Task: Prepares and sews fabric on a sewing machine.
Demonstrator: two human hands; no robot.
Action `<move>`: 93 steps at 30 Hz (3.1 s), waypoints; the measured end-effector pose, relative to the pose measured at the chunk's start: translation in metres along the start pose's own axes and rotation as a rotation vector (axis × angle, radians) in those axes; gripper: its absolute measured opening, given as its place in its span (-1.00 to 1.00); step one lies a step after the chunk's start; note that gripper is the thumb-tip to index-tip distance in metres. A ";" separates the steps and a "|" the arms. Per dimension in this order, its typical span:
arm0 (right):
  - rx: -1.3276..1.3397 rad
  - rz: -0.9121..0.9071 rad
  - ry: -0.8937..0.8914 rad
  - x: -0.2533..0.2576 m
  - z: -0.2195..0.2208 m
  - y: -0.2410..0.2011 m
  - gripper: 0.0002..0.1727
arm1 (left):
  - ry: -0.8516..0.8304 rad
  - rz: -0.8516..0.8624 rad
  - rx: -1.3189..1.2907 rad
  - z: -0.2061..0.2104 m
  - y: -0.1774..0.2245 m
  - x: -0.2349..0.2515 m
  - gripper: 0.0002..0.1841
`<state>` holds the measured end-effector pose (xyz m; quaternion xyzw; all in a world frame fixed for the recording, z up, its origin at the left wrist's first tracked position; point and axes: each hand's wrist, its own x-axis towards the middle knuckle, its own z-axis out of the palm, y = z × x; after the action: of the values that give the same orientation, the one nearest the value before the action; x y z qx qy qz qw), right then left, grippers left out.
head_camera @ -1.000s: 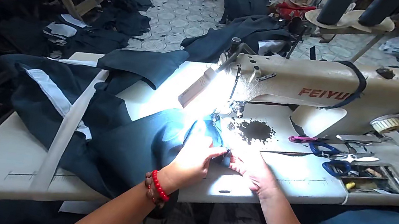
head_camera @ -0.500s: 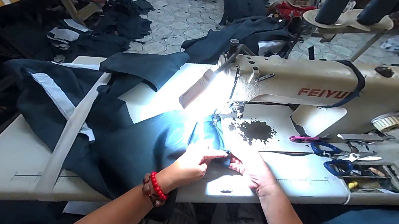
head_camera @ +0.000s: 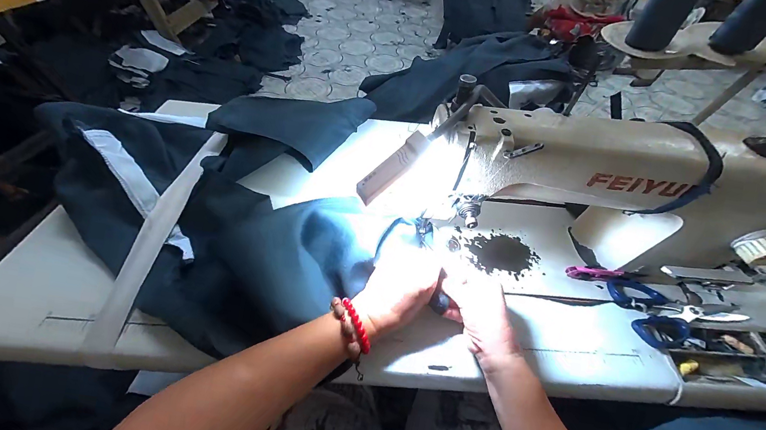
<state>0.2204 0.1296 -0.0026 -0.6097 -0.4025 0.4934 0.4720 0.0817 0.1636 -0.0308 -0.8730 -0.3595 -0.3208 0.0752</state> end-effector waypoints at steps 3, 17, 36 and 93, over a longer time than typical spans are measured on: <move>-0.411 -0.126 0.009 -0.003 -0.002 0.004 -0.94 | -0.191 -0.056 0.025 -0.016 -0.007 -0.007 -0.91; -0.963 -0.667 0.197 -0.028 0.018 0.038 -0.63 | -0.309 -0.095 -0.246 -0.029 -0.012 -0.059 -0.48; -1.372 -0.308 -0.159 -0.035 0.021 0.006 -0.54 | -0.350 -0.057 -0.171 -0.031 -0.013 -0.057 -0.48; -1.408 -0.350 -0.138 0.000 0.029 -0.002 -0.60 | -0.436 -0.094 -0.073 -0.027 -0.032 -0.023 -0.48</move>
<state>0.1918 0.1349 -0.0021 -0.6632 -0.7449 0.0722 0.0132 0.0342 0.1641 -0.0271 -0.9062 -0.3955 -0.1407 -0.0510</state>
